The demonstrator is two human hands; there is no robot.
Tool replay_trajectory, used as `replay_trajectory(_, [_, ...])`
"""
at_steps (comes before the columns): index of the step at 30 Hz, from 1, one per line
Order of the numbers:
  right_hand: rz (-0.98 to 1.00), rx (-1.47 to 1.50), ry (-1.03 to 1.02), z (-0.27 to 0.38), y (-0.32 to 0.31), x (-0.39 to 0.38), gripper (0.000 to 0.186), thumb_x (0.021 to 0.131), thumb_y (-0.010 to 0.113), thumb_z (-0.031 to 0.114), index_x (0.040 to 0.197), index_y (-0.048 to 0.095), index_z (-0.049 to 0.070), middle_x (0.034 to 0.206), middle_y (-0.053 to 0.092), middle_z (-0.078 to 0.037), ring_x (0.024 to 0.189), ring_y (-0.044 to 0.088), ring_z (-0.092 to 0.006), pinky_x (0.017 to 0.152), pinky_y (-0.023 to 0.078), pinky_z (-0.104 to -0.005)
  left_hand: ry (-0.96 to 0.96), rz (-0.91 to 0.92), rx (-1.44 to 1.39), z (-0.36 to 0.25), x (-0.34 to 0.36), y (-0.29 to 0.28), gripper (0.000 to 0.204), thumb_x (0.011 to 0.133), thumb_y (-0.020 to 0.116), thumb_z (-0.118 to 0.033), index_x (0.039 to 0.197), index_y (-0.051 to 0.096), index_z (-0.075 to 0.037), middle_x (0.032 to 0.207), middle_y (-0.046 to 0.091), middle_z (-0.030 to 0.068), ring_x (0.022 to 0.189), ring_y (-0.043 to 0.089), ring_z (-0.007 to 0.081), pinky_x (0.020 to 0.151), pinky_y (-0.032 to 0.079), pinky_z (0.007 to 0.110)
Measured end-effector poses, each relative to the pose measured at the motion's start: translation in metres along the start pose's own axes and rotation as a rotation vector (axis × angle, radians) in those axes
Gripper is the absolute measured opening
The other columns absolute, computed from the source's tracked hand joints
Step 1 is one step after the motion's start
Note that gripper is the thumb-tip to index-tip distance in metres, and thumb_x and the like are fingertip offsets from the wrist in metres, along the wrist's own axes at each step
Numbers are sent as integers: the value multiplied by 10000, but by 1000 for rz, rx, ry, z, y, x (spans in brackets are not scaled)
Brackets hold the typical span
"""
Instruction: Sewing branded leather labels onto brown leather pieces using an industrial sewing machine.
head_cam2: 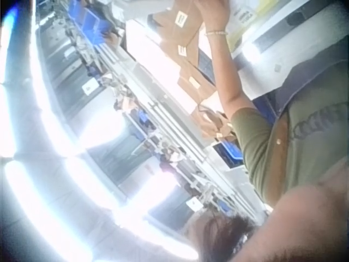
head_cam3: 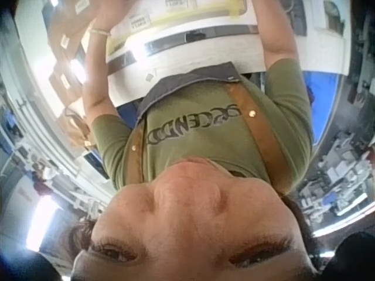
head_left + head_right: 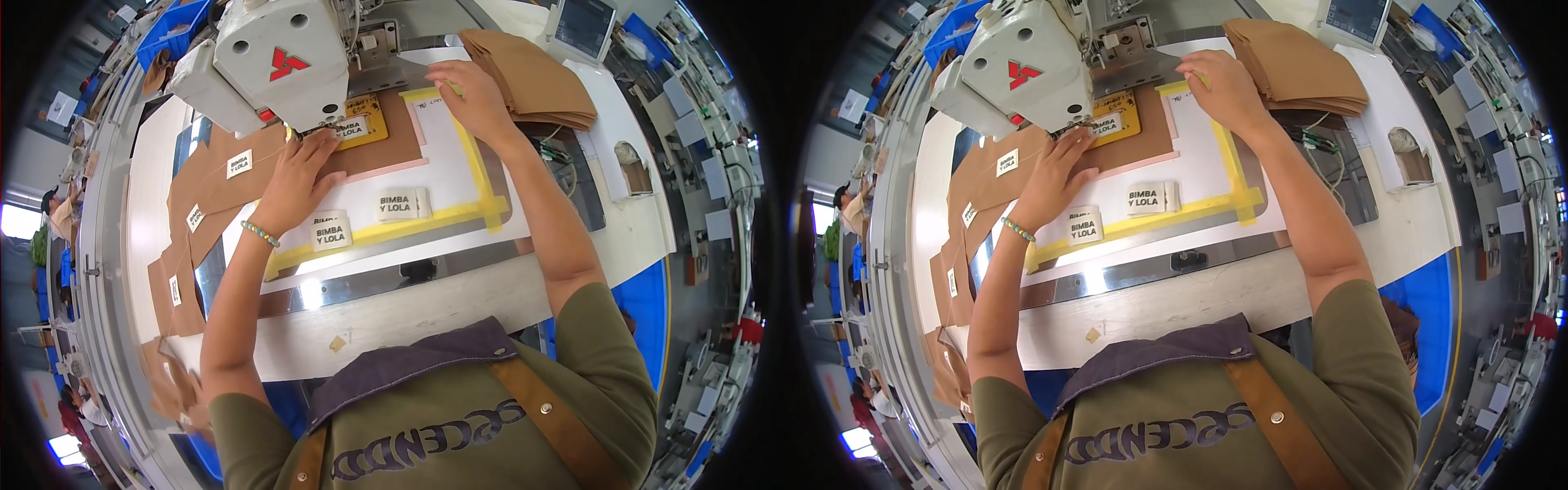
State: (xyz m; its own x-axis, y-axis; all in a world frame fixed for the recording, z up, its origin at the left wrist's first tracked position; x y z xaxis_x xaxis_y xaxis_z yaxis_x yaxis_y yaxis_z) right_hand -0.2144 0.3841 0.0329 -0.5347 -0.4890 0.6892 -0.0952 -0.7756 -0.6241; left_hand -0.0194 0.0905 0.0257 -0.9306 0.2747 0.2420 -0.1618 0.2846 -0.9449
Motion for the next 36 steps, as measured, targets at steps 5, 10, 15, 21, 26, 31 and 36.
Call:
replay_trajectory(5, [75,48,87,-6,0,-2,213,1023,668,155,1162,801,66,1302,764,-118,1224,691,-340,1062,560,-445,-3,13,28,-1,4,-1,506,1015,741,-235,1485,659,-65,1622,561,95,1497,454,376,1270,367,481])
replay_trajectory(10, [120,28,55,-12,3,-4,219,1025,665,158,1168,798,61,1315,755,-124,1246,680,-340,1071,552,-441,21,-51,-39,5,5,8,443,1003,766,-297,1399,731,-103,1529,643,62,1397,535,361,1236,403,493])
replay_trajectory(15, [154,28,61,-14,5,-5,220,1022,672,162,1169,796,57,1308,756,-122,1249,677,-345,1078,543,-437,73,-104,15,6,3,10,415,1005,767,-293,1375,741,-108,1525,643,55,1420,531,348,1223,411,485])
replay_trajectory(21, [172,50,91,-14,5,-4,222,1024,672,166,1163,796,46,1302,758,-128,1245,681,-339,1071,545,-428,11,-38,-29,4,6,8,430,997,769,-231,1399,731,-86,1540,636,70,1479,483,363,1258,394,487])
replay_trajectory(26, [212,58,141,-13,3,-2,230,1037,660,134,1203,795,50,1364,753,-110,1296,666,-319,1109,513,-418,14,-54,-20,8,4,10,409,1005,762,-247,1385,736,-98,1526,643,73,1455,513,364,1242,406,484])
replay_trajectory(31, [195,47,106,-15,5,-4,230,1032,661,159,1179,797,44,1332,755,-121,1267,676,-330,1092,526,-425,32,-71,-34,9,5,11,400,1014,755,-263,1386,733,-117,1515,647,78,1433,535,366,1227,417,487])
replay_trajectory(36, [172,59,92,-14,5,-4,225,1025,664,169,1152,797,39,1296,760,-135,1237,687,-340,1075,539,-429,0,-60,-87,10,6,11,438,1001,753,-197,1423,719,-88,1545,633,93,1468,502,378,1251,404,482])
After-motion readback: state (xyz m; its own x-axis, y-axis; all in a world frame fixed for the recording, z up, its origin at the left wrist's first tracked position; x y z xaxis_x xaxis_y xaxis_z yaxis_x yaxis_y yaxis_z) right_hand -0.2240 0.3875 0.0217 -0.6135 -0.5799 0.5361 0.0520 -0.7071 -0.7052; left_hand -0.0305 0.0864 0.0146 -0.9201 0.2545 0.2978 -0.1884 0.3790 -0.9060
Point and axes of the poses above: each hand's wrist, its own x-axis towards the middle knuckle, its own y-axis out of the palm, z = x × y, the point moved 2 cm from there along x, towards the middle knuckle
